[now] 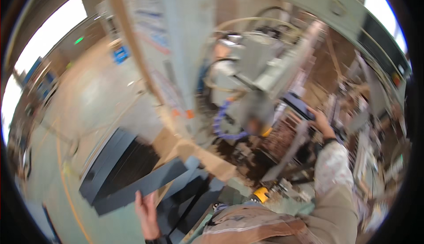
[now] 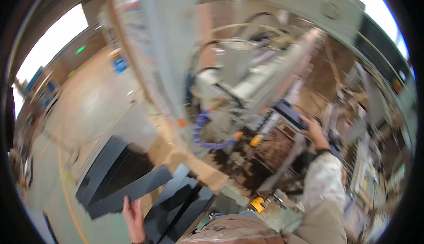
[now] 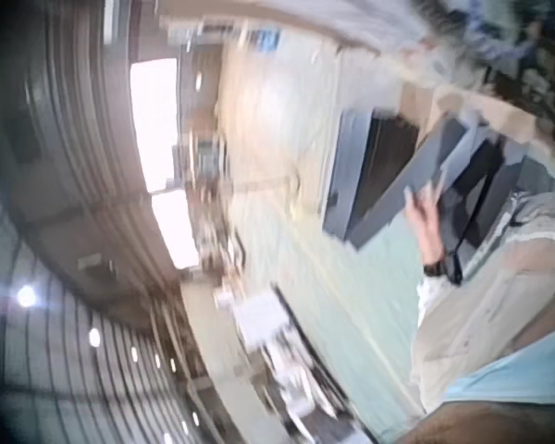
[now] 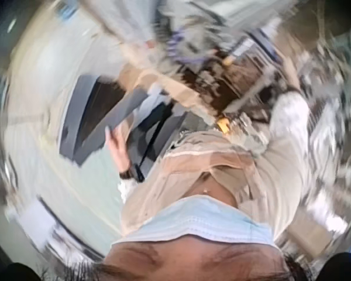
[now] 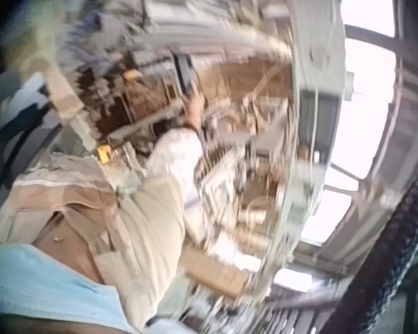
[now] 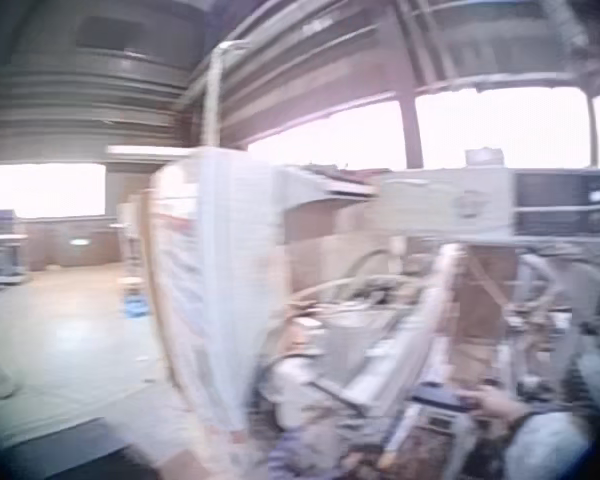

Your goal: Feeding black slats into an industrial machine and stacking the processed pieces.

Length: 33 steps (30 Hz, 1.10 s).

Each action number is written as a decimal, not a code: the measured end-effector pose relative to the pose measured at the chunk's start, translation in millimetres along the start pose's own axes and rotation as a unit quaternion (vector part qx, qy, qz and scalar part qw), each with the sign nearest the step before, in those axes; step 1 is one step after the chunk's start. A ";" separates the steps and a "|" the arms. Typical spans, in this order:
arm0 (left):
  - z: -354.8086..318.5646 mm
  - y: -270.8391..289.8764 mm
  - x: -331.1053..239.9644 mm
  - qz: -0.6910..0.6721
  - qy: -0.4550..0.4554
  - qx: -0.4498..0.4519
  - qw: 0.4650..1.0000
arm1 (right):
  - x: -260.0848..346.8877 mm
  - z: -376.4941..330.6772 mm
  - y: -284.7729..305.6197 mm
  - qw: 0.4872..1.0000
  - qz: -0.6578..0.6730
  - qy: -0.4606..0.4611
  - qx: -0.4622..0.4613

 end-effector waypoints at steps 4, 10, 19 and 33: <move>3.8 10.5 -0.4 0.148 -0.087 0.055 0.984 | 1.3 -3.8 2.0 0.999 -0.034 -0.006 -0.009; -25.6 -22.2 -2.1 0.411 -0.221 0.174 0.867 | -6.0 -19.6 14.1 0.999 -0.002 -0.049 0.003; 59.7 1.0 15.6 0.222 -0.070 0.150 0.961 | -8.9 -6.0 -0.3 0.995 0.033 -0.092 0.003; -46.3 -27.1 -41.4 0.554 -0.312 0.152 0.757 | 8.8 -5.5 9.9 0.993 -0.027 -0.008 -0.117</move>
Point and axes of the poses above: each hand's wrist, its own z-axis towards the middle knuckle, its own y-axis out of the back of the hand, x = y × z, the point moved 9 cm from there along z, towards the middle knuckle, and after that the axes turned 10 degrees about -y, right-handed, at the moved point
